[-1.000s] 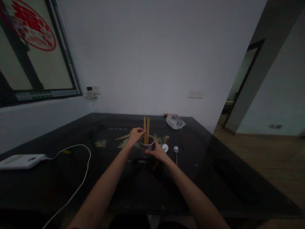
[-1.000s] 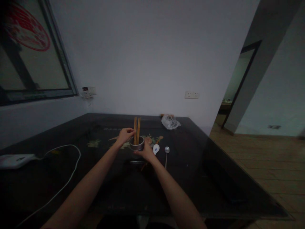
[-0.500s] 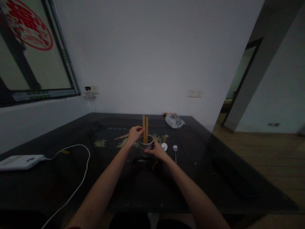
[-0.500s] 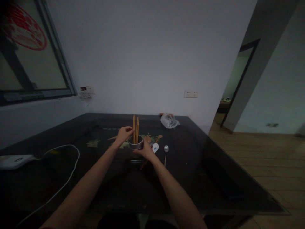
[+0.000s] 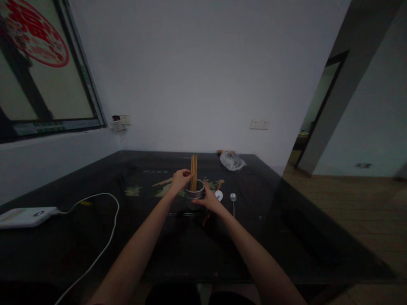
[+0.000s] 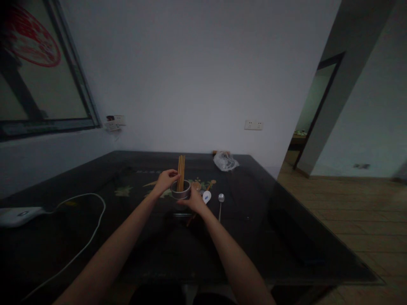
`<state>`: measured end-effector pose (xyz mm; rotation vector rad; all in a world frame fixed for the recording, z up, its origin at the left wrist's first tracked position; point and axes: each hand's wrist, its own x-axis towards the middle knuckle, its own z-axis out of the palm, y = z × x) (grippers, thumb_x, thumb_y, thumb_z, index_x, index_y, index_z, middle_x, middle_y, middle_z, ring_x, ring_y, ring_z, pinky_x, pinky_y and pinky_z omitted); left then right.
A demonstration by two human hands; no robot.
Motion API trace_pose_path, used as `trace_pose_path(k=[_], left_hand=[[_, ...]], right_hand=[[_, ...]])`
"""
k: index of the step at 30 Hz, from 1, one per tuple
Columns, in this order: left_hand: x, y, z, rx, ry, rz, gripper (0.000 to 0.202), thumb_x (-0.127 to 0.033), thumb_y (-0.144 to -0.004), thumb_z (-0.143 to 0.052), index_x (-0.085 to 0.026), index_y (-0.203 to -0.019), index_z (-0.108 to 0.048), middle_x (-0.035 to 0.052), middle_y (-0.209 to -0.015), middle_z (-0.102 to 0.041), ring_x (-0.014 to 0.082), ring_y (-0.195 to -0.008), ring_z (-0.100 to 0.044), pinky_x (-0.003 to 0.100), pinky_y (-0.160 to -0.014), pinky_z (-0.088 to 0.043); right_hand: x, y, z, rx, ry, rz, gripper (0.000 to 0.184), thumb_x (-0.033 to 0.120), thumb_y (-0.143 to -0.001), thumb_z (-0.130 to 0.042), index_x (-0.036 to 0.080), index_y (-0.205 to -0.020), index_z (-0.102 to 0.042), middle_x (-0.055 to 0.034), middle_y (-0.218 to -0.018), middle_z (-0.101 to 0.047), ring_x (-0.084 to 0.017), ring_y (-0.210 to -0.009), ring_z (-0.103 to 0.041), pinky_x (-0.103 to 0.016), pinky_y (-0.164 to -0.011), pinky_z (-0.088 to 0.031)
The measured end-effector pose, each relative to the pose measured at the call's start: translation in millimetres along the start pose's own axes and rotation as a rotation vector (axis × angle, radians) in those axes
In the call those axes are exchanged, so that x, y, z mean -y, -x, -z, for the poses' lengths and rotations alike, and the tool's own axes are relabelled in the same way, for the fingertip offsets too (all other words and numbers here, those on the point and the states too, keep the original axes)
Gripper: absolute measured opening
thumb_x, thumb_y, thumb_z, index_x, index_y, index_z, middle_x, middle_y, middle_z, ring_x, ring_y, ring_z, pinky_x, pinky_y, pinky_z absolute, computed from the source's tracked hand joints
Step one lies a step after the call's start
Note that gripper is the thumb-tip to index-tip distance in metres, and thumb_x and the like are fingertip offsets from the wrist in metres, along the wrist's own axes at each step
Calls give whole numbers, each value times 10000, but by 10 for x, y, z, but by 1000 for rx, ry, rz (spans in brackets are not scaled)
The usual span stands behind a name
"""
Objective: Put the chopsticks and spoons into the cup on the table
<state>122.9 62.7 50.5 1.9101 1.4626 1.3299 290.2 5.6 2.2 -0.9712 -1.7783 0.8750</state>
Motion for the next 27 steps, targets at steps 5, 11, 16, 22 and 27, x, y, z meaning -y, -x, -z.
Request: trace_pose_path(k=[5, 11, 16, 22, 27], left_hand=[[12, -3, -5, -20, 23, -22, 243, -299, -701, -619, -148, -890, -644, 56, -800, -689, 182, -745, -647, 292, -724, -501], [-69, 118, 47, -68, 111, -3, 256, -323, -750, -585, -149, -937, -611, 67, -908, -666, 183, -829, -629, 304, -763, -502], [-172, 466, 136, -213, 167, -165, 227, -299, -823, -507, -165, -995, -573, 75, -1031, -615, 179, -967, -588, 299, -838, -483], [-347, 816, 150, -180, -3, -377, 169, -262, -851, -467, -185, -931, -594, 66, -943, -614, 191, -946, -573, 331, -867, -463], [-417, 989, 49, 45, -159, -611, 205, -226, -858, -438, -200, -934, -627, 74, -960, -630, 197, -969, -572, 359, -899, -448]], right_hand=[[-5, 3, -15, -6, -28, -4, 795, 286, -533, -804, 176, -1233, -444, -106, -1215, -540, -252, -1146, -516, -405, -996, -383], [19, 11, -6, 13, -3, 22, 799, 277, -544, -799, 189, -1248, -432, -100, -1229, -522, -251, -1205, -468, -405, -1034, -346], [-43, -16, -10, 27, -29, 64, 835, 238, -528, -800, 162, -1261, -408, -116, -1257, -506, -247, -1211, -464, -400, -1052, -329], [-109, -1, 30, 61, -84, 0, 895, 185, -493, -805, 193, -1287, -390, -100, -1181, -562, -250, -1088, -558, -418, -948, -439], [-146, 23, 205, 19, -98, -94, 941, 146, -486, -792, 195, -1317, -353, -85, -1083, -596, -215, -923, -622, -378, -801, -516]])
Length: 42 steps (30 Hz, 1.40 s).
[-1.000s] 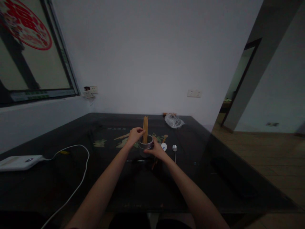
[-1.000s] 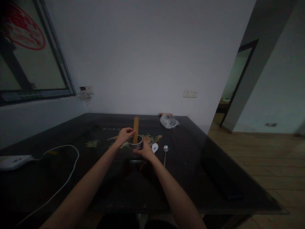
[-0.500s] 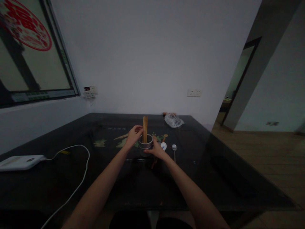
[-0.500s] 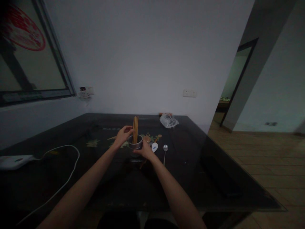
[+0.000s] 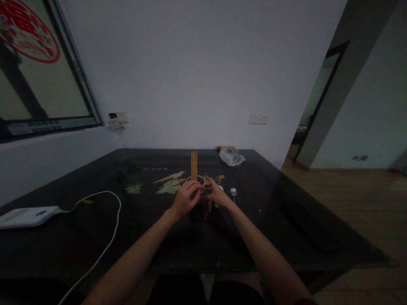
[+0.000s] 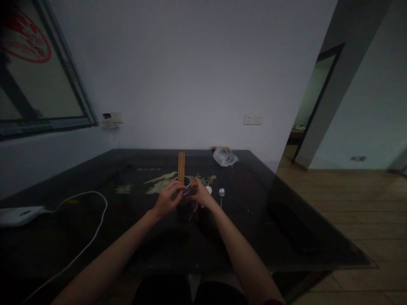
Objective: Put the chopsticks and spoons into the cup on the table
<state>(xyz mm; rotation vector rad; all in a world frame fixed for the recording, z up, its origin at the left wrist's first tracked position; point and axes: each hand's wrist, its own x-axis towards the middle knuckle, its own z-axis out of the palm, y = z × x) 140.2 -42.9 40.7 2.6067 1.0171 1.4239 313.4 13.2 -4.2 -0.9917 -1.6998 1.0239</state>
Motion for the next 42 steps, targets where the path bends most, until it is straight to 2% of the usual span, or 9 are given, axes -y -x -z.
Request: trace_pose_path(k=[2, 6, 10, 13, 16, 21, 29, 35, 42], left_hand=[[-72, 44, -61, 134, 8, -55, 233, -225, -861, -423, -202, -961, -632, 76, -960, -638, 188, -942, -584, 341, -877, -462], [-229, 110, -192, 406, 32, -148, 285, -219, -880, -379, -209, -1032, -621, 74, -969, -641, 167, -913, -592, 286, -838, -471], [-293, 163, -315, 483, 0, -134, 270, -218, -869, -417, -230, -1075, -592, 68, -1025, -620, 182, -989, -563, 294, -872, -461], [-254, 219, -395, 489, -42, -94, 294, -211, -836, -482, -227, -1120, -555, 78, -1117, -585, 203, -1057, -532, 321, -908, -454], [-191, 274, -450, 510, -61, -62, 353, -220, -815, -526, -207, -1168, -519, 100, -1202, -547, 225, -1128, -502, 352, -954, -439], [-129, 322, -490, 558, -30, 7, 464, -238, -794, -570, -183, -1245, -475, 131, -1318, -490, 242, -1234, -449, 366, -1029, -389], [-154, 318, -501, 665, -76, 122, 546, -325, -824, -542, -141, -1321, -409, 168, -1374, -449, 278, -1282, -414, 392, -1059, -351], [-185, 298, -447, 705, -106, 155, 560, -338, -843, -508, -162, -1354, -359, 127, -1411, -416, 249, -1256, -448, 351, -1041, -372], [-211, 266, -395, 696, -162, 168, 486, -303, -839, -508, -176, -1301, -426, 108, -1374, -460, 248, -1212, -486, 350, -1012, -404]], right_hand=[[17, -7, 110, -41, 38, -23, 822, 154, -535, -767, 185, -1275, -410, -69, -1025, -610, -186, -836, -633, -358, -758, -523], [73, -17, 334, -156, 229, -40, 431, 156, -668, -673, 162, -1085, -560, -29, -856, -634, -155, -740, -623, -329, -738, -508], [83, 32, 433, -231, 617, -83, 224, 153, -750, -596, 175, -973, -617, -45, -871, -638, -177, -837, -602, -312, -793, -462], [53, 86, 391, -227, 872, -134, 269, 190, -770, -594, 164, -1038, -610, -113, -1044, -609, -233, -1002, -553, -338, -866, -415], [23, 129, 311, -182, 999, -199, 378, 244, -777, -604, 170, -1145, -563, -146, -1157, -561, -275, -1085, -504, -368, -893, -386], [36, 169, 246, -110, 1032, -235, 413, 239, -774, -595, 200, -1181, -538, -135, -1175, -556, -286, -1076, -507, -368, -873, -385], [159, 214, 263, -99, 1117, -298, 386, 155, -794, -519, 169, -1179, -537, -166, -1164, -554, -292, -1058, -527, -371, -842, -401], [191, 224, 276, -89, 1183, -375, 385, 117, -799, -491, 159, -1179, -534, -144, -1175, -554, -276, -1063, -532, -343, -828, -412], [256, 235, 283, -85, 1165, -368, 316, 203, -828, -522, 188, -1142, -560, -127, -1185, -551, -259, -1083, -515, -349, -848, -408]])
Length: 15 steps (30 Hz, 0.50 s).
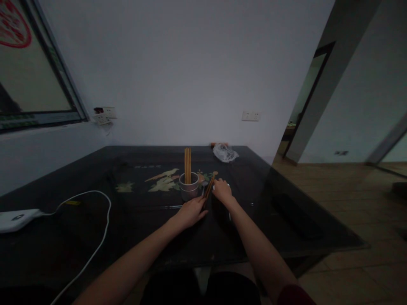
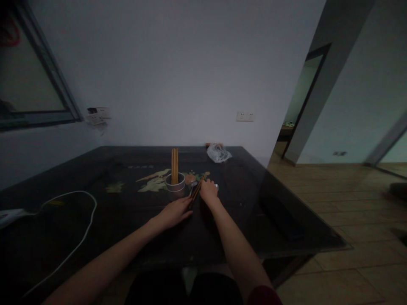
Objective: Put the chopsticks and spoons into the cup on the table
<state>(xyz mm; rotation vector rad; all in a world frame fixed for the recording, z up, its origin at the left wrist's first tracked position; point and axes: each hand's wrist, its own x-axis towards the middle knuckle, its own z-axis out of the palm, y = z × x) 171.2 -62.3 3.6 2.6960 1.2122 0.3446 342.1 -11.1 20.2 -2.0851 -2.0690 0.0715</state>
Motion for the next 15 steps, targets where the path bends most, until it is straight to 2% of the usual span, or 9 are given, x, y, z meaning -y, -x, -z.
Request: trace_pose_path(k=[4, 10, 15], left_hand=[[-32, 2, 54, 5, -17, 29, 415, -294, -846, -500, -169, -1241, -476, 117, -1280, -538, 254, -1143, -539, 359, -952, -449], [-89, 3, 117, 31, -40, 77, 254, -220, -850, -496, -173, -1090, -563, 108, -1144, -613, 233, -1058, -588, 329, -894, -469], [-48, -34, 97, -36, 28, 63, 235, -128, -831, -480, -186, -1012, -618, 76, -1059, -656, 204, -1021, -606, 295, -878, -466]], right_hand=[[21, 21, 53, -38, -11, 6, 298, 273, -840, -534, 200, -1126, -570, -112, -1165, -563, -261, -1083, -505, -356, -842, -419], [62, 14, 110, -127, 4, 48, 225, 271, -872, -494, 190, -1040, -621, -109, -1149, -582, -233, -1056, -519, -315, -830, -426], [131, 4, 84, -78, -11, 88, 216, 282, -872, -502, 169, -934, -675, -119, -1047, -648, -233, -1040, -550, -301, -829, -425]])
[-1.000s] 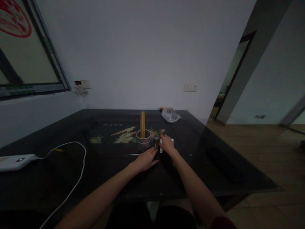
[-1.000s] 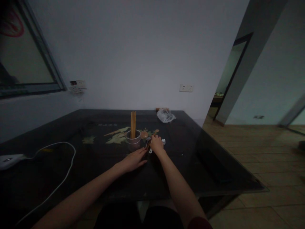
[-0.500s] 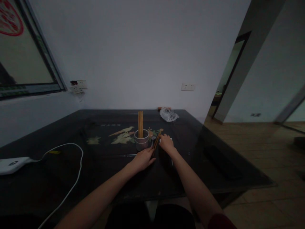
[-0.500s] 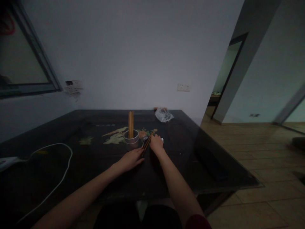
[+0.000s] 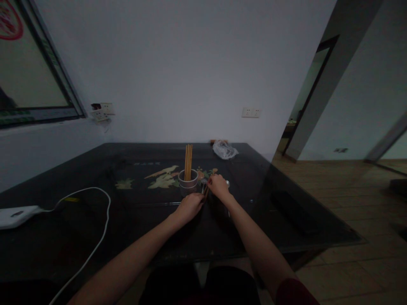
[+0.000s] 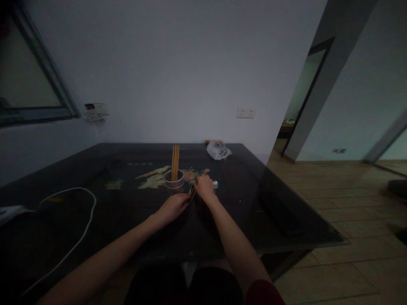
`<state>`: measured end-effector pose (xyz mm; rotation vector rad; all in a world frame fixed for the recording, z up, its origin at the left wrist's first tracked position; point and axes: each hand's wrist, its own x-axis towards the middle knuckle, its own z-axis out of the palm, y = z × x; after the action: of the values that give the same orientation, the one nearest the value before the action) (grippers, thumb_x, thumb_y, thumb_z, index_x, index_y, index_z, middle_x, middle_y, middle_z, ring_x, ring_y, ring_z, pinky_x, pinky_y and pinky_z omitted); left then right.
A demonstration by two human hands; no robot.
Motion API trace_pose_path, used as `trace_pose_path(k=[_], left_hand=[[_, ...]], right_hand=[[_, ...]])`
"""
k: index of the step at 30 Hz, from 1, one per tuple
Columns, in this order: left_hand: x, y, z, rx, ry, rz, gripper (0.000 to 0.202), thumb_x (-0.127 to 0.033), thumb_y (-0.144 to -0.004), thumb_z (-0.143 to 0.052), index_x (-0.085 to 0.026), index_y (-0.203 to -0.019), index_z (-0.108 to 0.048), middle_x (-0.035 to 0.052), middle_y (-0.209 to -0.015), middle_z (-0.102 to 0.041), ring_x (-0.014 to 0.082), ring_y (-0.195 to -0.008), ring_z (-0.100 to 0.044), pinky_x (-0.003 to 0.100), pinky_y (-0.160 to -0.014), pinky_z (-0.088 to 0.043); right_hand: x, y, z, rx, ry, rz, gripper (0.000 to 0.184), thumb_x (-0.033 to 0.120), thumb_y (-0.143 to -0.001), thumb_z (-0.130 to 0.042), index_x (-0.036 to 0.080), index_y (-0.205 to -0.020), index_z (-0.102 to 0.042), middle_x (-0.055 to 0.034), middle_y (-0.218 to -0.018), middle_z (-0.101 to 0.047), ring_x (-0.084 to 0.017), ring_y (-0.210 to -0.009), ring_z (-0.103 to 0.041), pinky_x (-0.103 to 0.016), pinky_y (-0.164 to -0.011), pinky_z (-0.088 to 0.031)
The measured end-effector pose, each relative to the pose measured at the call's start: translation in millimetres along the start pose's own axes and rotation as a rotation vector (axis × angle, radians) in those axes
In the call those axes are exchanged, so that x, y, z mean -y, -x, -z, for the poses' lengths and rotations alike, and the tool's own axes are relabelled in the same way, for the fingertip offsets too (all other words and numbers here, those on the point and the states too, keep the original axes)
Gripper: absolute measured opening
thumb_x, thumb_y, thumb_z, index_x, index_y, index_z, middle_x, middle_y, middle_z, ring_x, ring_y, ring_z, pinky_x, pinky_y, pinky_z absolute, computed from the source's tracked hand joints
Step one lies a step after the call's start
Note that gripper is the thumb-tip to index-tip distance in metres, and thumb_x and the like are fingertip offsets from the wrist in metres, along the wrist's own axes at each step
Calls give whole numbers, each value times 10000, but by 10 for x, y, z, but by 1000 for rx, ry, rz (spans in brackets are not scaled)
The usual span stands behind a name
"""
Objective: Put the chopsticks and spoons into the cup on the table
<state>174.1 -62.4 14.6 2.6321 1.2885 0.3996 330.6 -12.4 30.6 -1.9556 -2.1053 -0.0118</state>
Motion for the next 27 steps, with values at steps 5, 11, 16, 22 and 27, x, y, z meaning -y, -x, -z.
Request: trace_pose_path(k=[5, 11, 16, 22, 27], left_hand=[[44, -43, -35, -117, 169, -11, 251, -101, -789, -512, -198, -966, -662, 50, -1003, -692, 191, -954, -637, 275, -845, -489], [104, -90, -124, -296, 461, -10, 239, -142, -779, -560, -173, -981, -682, 57, -1061, -690, 185, -975, -643, 307, -881, -516], [53, -85, -74, -396, 495, -88, 196, -142, -786, -567, -181, -936, -686, 60, -1104, -674, 184, -1014, -632, 340, -921, -502], [-129, -5, -41, -331, 395, -250, 194, -181, -829, -550, -181, -990, -657, 67, -1176, -638, 167, -1089, -587, 330, -980, -452], [-238, 56, -83, -147, 322, -335, 231, -204, -862, -515, -198, -1066, -622, 58, -1264, -579, 158, -1165, -528, 332, -1009, -420]], right_hand=[[60, 23, -46, 69, -10, -2, 269, 342, -856, -529, 146, -890, -710, -155, -967, -692, -256, -989, -608, -304, -790, -440], [8, -41, -105, 60, -234, -71, 242, 333, -833, -557, 163, -849, -729, -133, -894, -718, -245, -897, -655, -282, -728, -439], [-158, -125, -59, 23, -493, -76, 196, 294, -799, -582, 161, -783, -725, -63, -801, -722, -170, -772, -653, -213, -632, -421], [-467, 36, 4, 8, -742, -61, 234, 304, -741, -583, 114, -668, -699, -29, -596, -655, -128, -566, -570, -203, -535, -383], [-630, 310, 54, 18, -775, -42, 228, 307, -715, -586, 117, -625, -675, -22, -587, -636, -134, -585, -563, -213, -563, -389]])
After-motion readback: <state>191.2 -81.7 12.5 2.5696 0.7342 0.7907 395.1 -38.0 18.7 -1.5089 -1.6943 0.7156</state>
